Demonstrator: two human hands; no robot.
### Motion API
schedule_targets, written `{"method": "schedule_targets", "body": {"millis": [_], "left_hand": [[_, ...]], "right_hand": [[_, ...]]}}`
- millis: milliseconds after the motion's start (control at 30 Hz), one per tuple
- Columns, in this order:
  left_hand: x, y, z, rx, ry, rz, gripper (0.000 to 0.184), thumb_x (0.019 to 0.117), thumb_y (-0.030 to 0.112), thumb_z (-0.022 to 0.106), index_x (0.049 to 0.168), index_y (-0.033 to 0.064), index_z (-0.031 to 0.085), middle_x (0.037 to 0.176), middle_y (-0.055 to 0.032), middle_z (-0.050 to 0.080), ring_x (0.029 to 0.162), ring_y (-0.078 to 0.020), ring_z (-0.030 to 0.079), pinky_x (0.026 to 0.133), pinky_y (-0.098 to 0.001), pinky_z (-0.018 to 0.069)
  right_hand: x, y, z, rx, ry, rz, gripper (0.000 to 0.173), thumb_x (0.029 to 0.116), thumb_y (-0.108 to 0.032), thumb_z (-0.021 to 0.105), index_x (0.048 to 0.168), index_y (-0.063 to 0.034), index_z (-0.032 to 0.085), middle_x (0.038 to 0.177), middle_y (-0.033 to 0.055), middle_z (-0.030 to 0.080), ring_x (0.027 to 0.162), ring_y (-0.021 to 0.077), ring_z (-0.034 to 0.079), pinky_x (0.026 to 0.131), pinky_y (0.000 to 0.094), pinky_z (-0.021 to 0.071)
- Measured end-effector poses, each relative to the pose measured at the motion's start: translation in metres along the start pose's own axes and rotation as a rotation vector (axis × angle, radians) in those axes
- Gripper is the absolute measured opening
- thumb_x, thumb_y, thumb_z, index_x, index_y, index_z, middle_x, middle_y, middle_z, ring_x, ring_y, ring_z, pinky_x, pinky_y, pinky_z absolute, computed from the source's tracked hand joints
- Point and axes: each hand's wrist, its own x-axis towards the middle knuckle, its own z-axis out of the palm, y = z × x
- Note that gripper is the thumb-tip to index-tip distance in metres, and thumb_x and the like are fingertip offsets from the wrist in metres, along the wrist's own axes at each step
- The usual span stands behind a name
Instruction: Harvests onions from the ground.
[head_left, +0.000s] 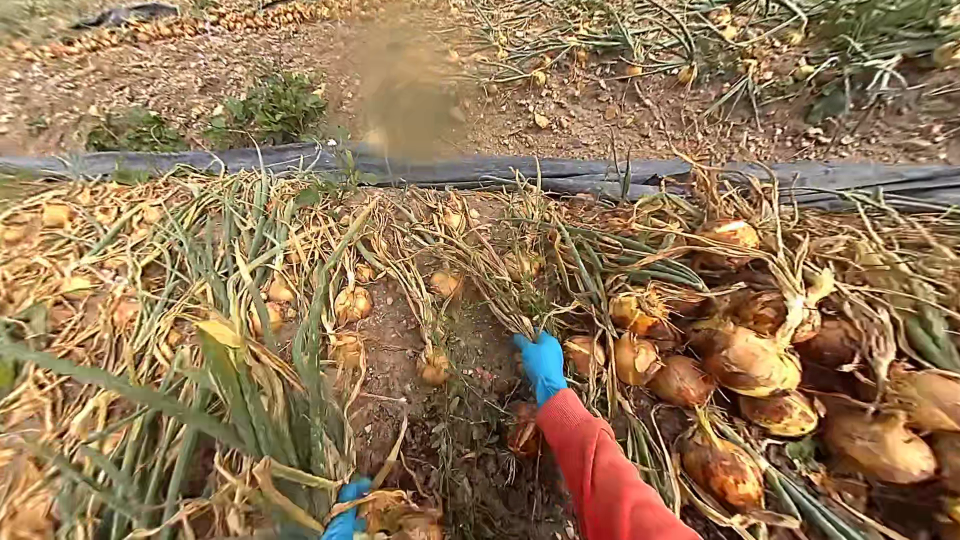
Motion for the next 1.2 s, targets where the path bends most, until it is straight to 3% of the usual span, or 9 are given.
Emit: {"method": "schedule_targets", "body": {"millis": [100, 267, 467, 600, 767, 900, 967, 1033, 1200], "left_hand": [[0.071, 0.034, 0.073, 0.299, -0.222, 0.016, 0.044, 0.0947, 0.005, 0.07, 0.133, -0.0075, 0.054, 0.113, -0.0167, 0.069, 0.092, -0.0191, 0.068, 0.084, -0.0366, 0.0565], [0.114, 0.033, 0.173, 0.786, -0.414, -0.021, 0.066, 0.0942, 0.023, 0.071, 0.151, 0.0032, 0.044, 0.131, -0.0243, 0.064, 0.125, -0.0387, 0.061, 0.105, -0.058, 0.0475], [0.115, 0.01, 0.211, 0.506, -0.17, 0.02, 0.087, 0.0869, 0.013, 0.08, 0.16, 0.0095, 0.033, 0.139, -0.0268, 0.06, 0.129, -0.0422, 0.059, 0.107, -0.0611, 0.0453], [0.11, -0.002, 0.197, 0.07, -0.107, 0.026, 0.043, 0.0898, -0.002, 0.072, 0.127, -0.0091, 0.053, 0.094, -0.015, 0.063, 0.077, -0.0186, 0.061, 0.073, -0.0346, 0.054], [0.076, -0.002, 0.165, -0.066, 0.037, -0.039, 0.033, 0.0932, -0.003, 0.066, 0.123, -0.0102, 0.053, 0.091, -0.0105, 0.058, 0.077, -0.0119, 0.057, 0.074, -0.0279, 0.0517], [0.088, 0.008, 0.162, -0.01, 0.153, 0.003, 0.016, 0.0926, -0.003, 0.07, 0.104, -0.0064, 0.059, 0.073, -0.0049, 0.063, 0.06, -0.0077, 0.059, 0.059, -0.0226, 0.0527], [0.12, 0.011, 0.186, 0.129, 0.101, 0.054, 0.034, 0.0929, 0.003, 0.074, 0.121, -0.0095, 0.06, 0.095, -0.0131, 0.074, 0.08, -0.0147, 0.073, 0.076, -0.0301, 0.0605], [0.142, 0.013, 0.21, 0.256, -0.002, -0.001, 0.051, 0.0928, 0.009, 0.076, 0.136, -0.0095, 0.054, 0.128, -0.0243, 0.065, 0.119, -0.0308, 0.064, 0.106, -0.0483, 0.0484], [0.153, 0.024, 0.23, 0.191, -0.167, -0.028, 0.057, 0.0881, -0.001, 0.075, 0.139, -0.0089, 0.051, 0.137, -0.0254, 0.058, 0.127, -0.0318, 0.057, 0.107, -0.0484, 0.0469]], "right_hand": [[0.014, 0.014, -0.003, 0.273, -0.094, -0.006, 0.025, 0.1049, -0.022, 0.059, 0.099, 0.0004, 0.068, 0.075, 0.0063, 0.064, 0.067, 0.0159, 0.058, 0.064, 0.0361, 0.0481], [-0.008, 0.019, -0.028, 0.194, -0.055, 0.077, 0.025, 0.1011, -0.027, 0.062, 0.097, -0.0039, 0.071, 0.081, 0.0078, 0.065, 0.078, 0.0216, 0.062, 0.076, 0.0462, 0.0493], [0.022, -0.039, -0.046, -0.348, -0.11, 0.071, 0.049, 0.0953, -0.046, 0.069, 0.126, -0.0079, 0.068, 0.119, 0.0182, 0.071, 0.117, 0.0354, 0.065, 0.098, 0.058, 0.0484], [0.021, -0.029, -0.037, -0.313, 0.038, 0.001, 0.036, 0.0967, -0.038, 0.07, 0.117, -0.0085, 0.072, 0.102, 0.0204, 0.074, 0.103, 0.0407, 0.069, 0.088, 0.0629, 0.05], [0.037, -0.033, -0.036, -0.265, 0.093, 0.002, 0.044, 0.0966, -0.04, 0.071, 0.13, -0.0101, 0.069, 0.106, 0.024, 0.073, 0.106, 0.0455, 0.068, 0.09, 0.067, 0.0483], [0.073, -0.023, -0.042, -0.133, -0.148, 0.004, 0.037, 0.0945, -0.04, 0.073, 0.097, -0.0025, 0.072, 0.089, 0.0214, 0.068, 0.087, 0.0389, 0.065, 0.074, 0.0629, 0.0489], [0.091, -0.02, -0.042, -0.065, -0.257, 0.007, 0.036, 0.095, -0.037, 0.073, 0.104, -0.0024, 0.071, 0.092, 0.0191, 0.068, 0.085, 0.0338, 0.065, 0.076, 0.0577, 0.0508], [0.097, -0.017, -0.039, -0.064, -0.296, -0.012, 0.037, 0.0973, -0.037, 0.07, 0.11, -0.0024, 0.07, 0.094, 0.0196, 0.068, 0.087, 0.0336, 0.064, 0.077, 0.0566, 0.0508], [0.084, -0.035, -0.031, -0.148, -0.2, 0.106, 0.038, 0.1007, -0.039, 0.063, 0.117, -0.0059, 0.072, 0.114, 0.0208, 0.07, 0.113, 0.0369, 0.065, 0.095, 0.0603, 0.0482]]}}
